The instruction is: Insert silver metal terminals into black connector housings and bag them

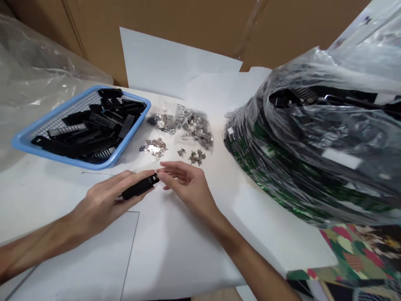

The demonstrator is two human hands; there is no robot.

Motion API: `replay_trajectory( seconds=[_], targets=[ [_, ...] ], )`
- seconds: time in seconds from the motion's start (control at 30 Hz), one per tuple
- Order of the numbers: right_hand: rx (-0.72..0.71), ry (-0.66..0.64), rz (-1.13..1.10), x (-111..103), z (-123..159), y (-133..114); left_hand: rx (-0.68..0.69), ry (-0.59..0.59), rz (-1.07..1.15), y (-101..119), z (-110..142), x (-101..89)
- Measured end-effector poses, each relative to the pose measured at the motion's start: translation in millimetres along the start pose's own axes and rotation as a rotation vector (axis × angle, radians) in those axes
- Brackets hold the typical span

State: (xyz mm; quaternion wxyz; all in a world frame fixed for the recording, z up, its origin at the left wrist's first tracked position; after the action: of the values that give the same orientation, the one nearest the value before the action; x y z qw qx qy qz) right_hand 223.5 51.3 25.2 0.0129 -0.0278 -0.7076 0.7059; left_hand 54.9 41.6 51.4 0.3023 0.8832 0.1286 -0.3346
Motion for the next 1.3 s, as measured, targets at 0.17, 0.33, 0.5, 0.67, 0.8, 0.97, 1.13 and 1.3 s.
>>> replay_trajectory(
  seconds=[0.17, 0.33, 0.5, 0.67, 0.8, 0.97, 1.13, 1.3],
  targets=[
    [0.092, -0.058, 0.038, 1.7, -0.1, 9.7, 0.018, -0.028, -0.005, -1.4, 4.8, 1.8],
    [0.013, 0.038, 0.141, 1.4, 3.4, 6.0, 0.078, -0.075, -0.051, 5.1, 6.1, 5.5],
    [0.037, 0.073, 0.122, 1.3, 3.1, 8.1, 0.077, -0.081, -0.041, 7.7, 5.0, 6.0],
    [0.093, -0.106, 0.049, 1.5, 0.8, 9.8, 0.014, -0.059, 0.026, 5.7, 3.1, 4.5],
    [0.066, -0.123, 0.037, -1.1, 2.1, 6.1, 0.009, -0.065, 0.015, 7.2, 2.5, 4.7],
    [0.064, -0.059, 0.040, 1.7, 4.0, 6.5, -0.005, -0.094, 0.015, 7.4, 4.4, 5.2],
    [0.099, 0.001, 0.053, 4.0, 2.3, 14.2, -0.024, -0.119, 0.030, 5.3, 7.7, 6.1],
    [0.094, -0.096, 0.009, 4.1, 0.3, 11.9, -0.052, -0.067, 0.030, -0.5, 6.2, 5.9]
  ],
)
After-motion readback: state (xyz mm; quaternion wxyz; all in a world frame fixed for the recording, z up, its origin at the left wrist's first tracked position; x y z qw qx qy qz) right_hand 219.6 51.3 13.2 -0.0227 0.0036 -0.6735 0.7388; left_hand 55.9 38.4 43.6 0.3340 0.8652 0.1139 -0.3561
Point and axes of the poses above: each hand's wrist, its own z-axis away from the middle knuckle, its own x-axis out of the palm, y = z × x, the point moved 8 cm from there along -z, towards the middle knuckle, and after that the axes turned 8 degrees about y, right-handed, at the moved point
